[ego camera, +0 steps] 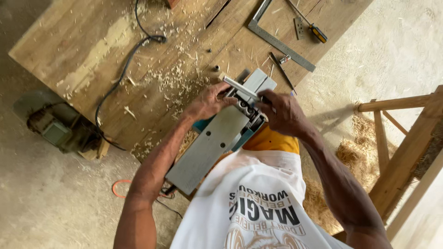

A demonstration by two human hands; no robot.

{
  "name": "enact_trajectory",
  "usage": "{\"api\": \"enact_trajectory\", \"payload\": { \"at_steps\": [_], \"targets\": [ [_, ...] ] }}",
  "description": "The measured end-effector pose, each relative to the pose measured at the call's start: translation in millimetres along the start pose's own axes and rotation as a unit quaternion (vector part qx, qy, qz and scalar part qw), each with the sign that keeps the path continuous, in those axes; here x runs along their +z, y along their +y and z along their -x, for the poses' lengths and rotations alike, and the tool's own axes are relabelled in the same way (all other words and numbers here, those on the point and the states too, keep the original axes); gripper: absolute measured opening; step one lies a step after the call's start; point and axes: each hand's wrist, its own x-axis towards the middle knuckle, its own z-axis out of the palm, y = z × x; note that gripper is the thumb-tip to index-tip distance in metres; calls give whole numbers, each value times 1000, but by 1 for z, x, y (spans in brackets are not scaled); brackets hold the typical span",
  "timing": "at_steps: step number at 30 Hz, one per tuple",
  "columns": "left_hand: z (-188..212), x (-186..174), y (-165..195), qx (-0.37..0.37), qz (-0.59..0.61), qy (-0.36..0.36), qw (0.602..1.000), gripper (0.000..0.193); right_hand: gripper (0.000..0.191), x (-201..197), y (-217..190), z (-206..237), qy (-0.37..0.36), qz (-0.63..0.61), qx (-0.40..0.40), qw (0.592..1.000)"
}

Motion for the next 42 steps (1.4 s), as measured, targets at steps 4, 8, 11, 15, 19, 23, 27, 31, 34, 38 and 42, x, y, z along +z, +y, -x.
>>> {"api": "enact_trajectory", "payload": {
  "at_steps": [4,8,11,15,19,23,27,31,34,38,42],
  "targets": [
    [1,-3,2,-8,-16,-4,1000,72,20,-2,-5,-17,-16,28,23,999],
    [4,3,12,-3,47,18,999,60,24,7,-10,-34,-52,39,-8,998],
    [5,5,16,-23,93,19,995,52,23,10,-6,-42,-77,99,-26,992],
    [1,3,16,37,39,15,998,36,25,9,10,-54,-125,121,-85,981],
    [-4,7,13,66,64,22,996,33,29,12,26,-60,-83,158,-228,957],
    [0,5,15,15,-15,18,1000,41,34,18,29,-58,-118,119,-145,975],
    [12,-9,22,140,77,-30,987,70,42,19,25,-52,-75,79,-125,986],
    [22,-10,31,114,121,-13,986,63,40,11,27,-56,-91,66,-110,988],
    [25,0,33,106,82,39,990,56,43,5,32,-63,-139,74,-75,985],
    [22,12,31,140,63,86,984,55,38,7,38,-64,-149,40,-94,984],
    [19,17,31,108,81,112,985,59,33,20,40,-53,-33,86,-117,989]
  ]
}}
